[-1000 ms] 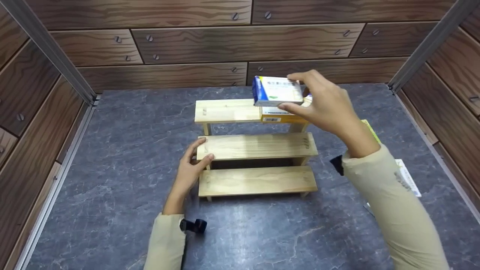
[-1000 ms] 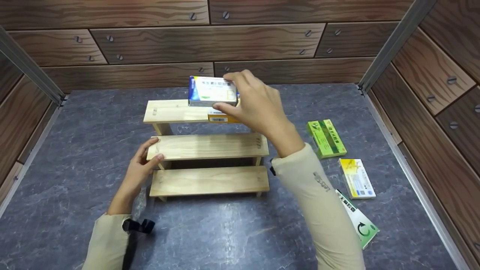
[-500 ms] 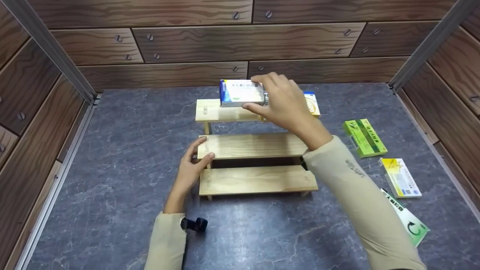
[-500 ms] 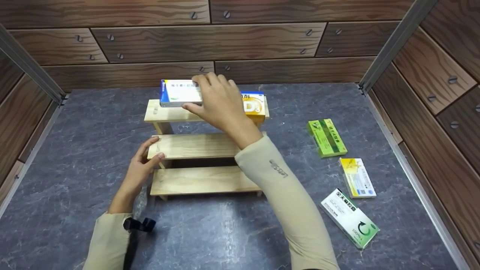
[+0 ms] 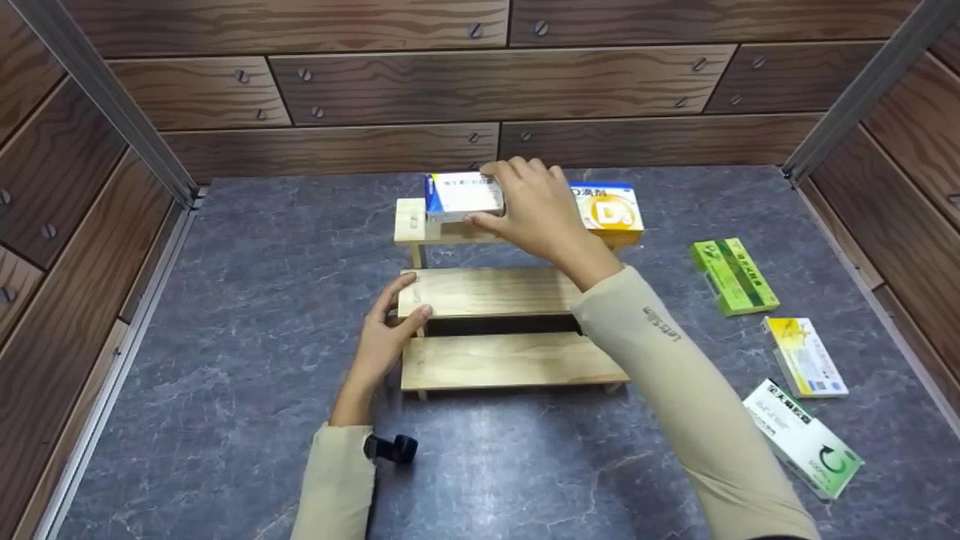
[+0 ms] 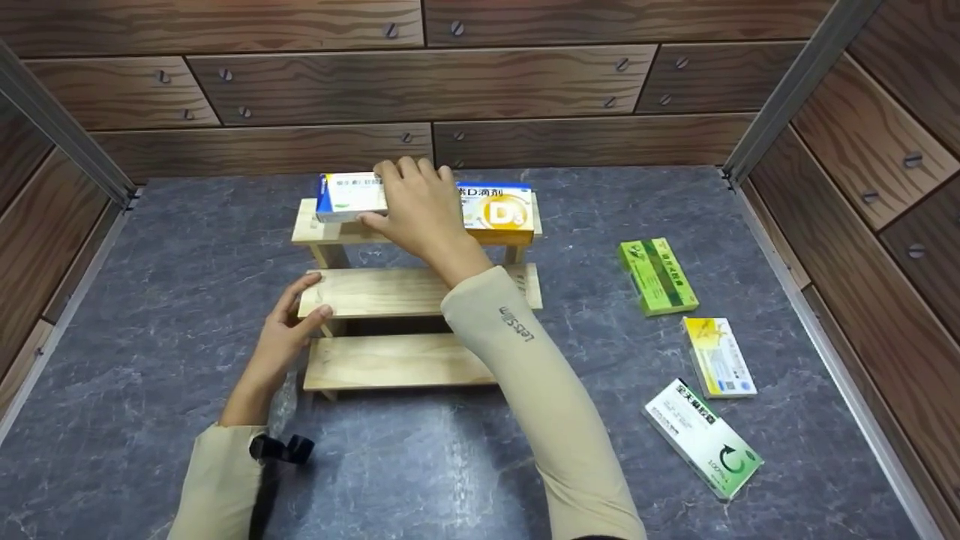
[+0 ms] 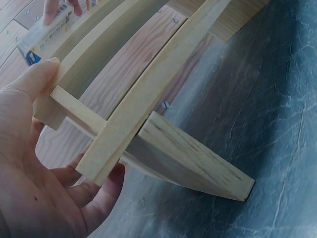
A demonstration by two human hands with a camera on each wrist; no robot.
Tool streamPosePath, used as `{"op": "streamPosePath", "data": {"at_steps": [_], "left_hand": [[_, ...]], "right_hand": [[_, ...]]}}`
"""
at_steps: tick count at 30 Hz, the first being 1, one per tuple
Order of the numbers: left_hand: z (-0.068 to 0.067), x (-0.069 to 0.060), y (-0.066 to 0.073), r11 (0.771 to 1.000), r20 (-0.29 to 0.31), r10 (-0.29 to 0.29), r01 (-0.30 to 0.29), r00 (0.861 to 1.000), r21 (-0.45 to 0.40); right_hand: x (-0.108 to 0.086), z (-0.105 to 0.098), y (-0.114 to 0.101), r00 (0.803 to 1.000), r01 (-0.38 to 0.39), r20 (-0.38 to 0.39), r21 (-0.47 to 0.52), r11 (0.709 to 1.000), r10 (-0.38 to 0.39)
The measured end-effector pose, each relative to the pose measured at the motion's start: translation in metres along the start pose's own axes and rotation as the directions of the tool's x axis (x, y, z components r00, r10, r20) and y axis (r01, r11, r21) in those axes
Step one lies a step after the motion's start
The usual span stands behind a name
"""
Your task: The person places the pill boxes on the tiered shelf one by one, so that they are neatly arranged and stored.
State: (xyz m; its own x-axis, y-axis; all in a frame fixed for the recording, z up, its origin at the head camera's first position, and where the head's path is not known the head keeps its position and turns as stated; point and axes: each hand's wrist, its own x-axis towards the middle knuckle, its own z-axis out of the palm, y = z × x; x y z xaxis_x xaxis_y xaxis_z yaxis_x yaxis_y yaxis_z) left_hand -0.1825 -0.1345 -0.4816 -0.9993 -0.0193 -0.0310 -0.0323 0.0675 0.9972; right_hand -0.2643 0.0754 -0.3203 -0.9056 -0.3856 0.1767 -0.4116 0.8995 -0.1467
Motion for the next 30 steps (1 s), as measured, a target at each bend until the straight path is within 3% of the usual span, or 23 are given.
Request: {"op": "streamPosePath", "data": {"at_steps": [8,21,25,30], "left_hand": [[0.0,0.001,-0.001,1.0,0.002,0.004,-0.004,1.0,-0.001],[0.0,0.001,-0.002,0.999,0.011,0.034,-0.034,0.999,0.006],[0.001,0.001,-0.002,0.999,0.012,0.035,-0.035,0.999,0.001],[0.001,0.001,-0.002,1.0,0.008,0.031,-0.031,0.999,0.0]], "right_hand": [[0.0,0.009,-0.005,0.999,0.029,0.026,-0.05,0.998,-0.028],[0.006,0.015,-0.011,0.999,0.014,0.052,-0.131,0.991,-0.007],[0.004,0.009,-0.007,0.999,0.014,0.05,-0.117,0.993,-0.008],[0.0,-0.004,0.006,1.0,0.007,-0.007,-0.038,0.999,-0.008]]}}
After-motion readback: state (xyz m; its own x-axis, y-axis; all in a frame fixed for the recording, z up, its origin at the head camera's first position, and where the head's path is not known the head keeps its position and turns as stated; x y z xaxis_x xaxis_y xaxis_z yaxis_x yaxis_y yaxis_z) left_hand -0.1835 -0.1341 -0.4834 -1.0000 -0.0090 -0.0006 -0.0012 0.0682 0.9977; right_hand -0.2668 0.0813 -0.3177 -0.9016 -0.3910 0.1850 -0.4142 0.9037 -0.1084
